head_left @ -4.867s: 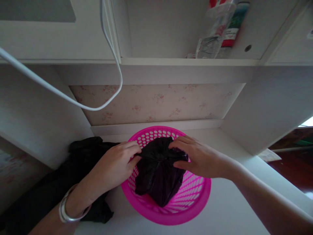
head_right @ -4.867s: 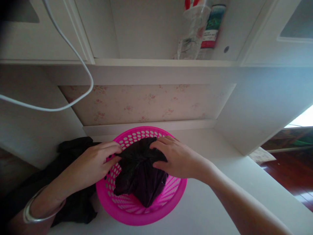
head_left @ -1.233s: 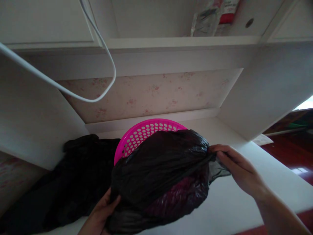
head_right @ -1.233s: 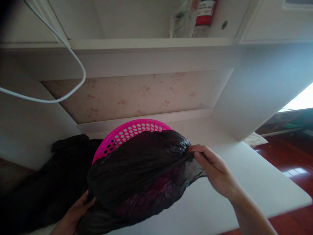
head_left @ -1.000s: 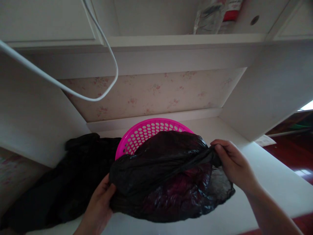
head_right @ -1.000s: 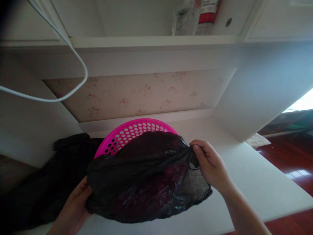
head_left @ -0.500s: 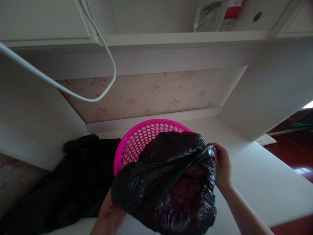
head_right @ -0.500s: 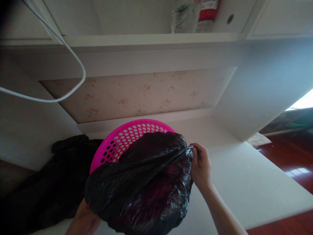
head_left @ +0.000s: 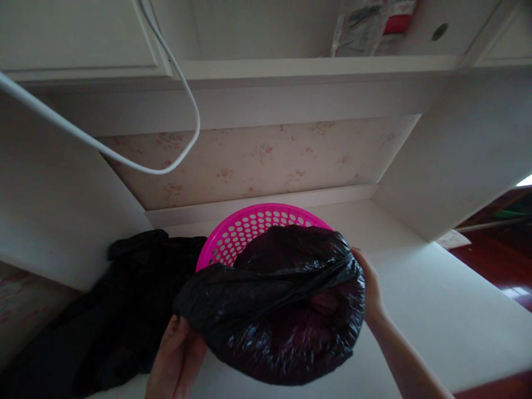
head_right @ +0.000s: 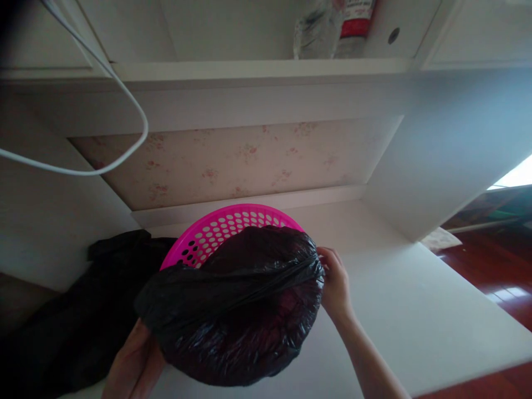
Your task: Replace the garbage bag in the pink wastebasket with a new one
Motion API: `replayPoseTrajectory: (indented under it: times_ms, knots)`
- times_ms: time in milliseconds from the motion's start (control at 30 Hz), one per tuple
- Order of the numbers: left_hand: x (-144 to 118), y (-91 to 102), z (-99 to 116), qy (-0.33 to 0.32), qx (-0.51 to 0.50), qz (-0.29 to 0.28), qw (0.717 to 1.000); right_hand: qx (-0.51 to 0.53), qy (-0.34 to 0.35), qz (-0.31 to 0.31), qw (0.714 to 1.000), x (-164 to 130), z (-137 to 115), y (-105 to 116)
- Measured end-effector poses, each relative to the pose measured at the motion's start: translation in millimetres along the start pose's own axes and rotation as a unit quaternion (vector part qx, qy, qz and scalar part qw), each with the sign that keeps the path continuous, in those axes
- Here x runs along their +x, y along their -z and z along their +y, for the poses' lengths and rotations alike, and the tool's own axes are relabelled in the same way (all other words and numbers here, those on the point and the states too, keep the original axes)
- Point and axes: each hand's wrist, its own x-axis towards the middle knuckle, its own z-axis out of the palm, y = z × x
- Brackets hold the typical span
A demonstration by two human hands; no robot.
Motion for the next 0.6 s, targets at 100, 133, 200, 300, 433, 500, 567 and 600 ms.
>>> replayPoseTrajectory:
  times_ms: [100, 133, 200, 300, 433, 500, 567, 600]
  knots:
    - [1.5, -0.9, 5.2, -0.001, 0.005, 0.012, 1.000, 0.095, -0.139, -0.017, 0.985, 6.1, -6.9, 0.0]
    - [3.0, -1.4, 7.0, -0.006, 0.010, 0.012, 1.000, 0.133, -0.173, -0.014, 0.976, 8.7, -8.6, 0.2]
    - [8.1, -3.7, 9.4, -0.026, 0.021, 0.000, 0.999, 0.197, -0.205, -0.008, 0.959, 14.0, -11.8, 0.4]
    - [20.2, -12.7, 9.2, -0.078, 0.054, -0.023, 0.995, 0.256, -0.207, -0.005, 0.944, 22.3, -19.1, -1.6]
    - [34.0, -31.5, 8.1, -0.114, 0.125, -0.046, 0.985, 0.261, -0.204, -0.039, 0.943, 34.8, -30.2, -10.4]
    - [36.7, -39.4, 10.6, -0.104, 0.133, -0.069, 0.983, 0.245, -0.189, -0.063, 0.949, 40.7, -33.0, -14.6]
    - [37.4, -43.6, 16.7, -0.086, 0.113, -0.106, 0.984, 0.218, -0.171, -0.066, 0.959, 45.3, -33.6, -16.7]
    - [37.5, -44.2, 21.0, -0.072, 0.102, -0.123, 0.984, 0.201, -0.158, -0.061, 0.965, 47.1, -33.4, -16.8]
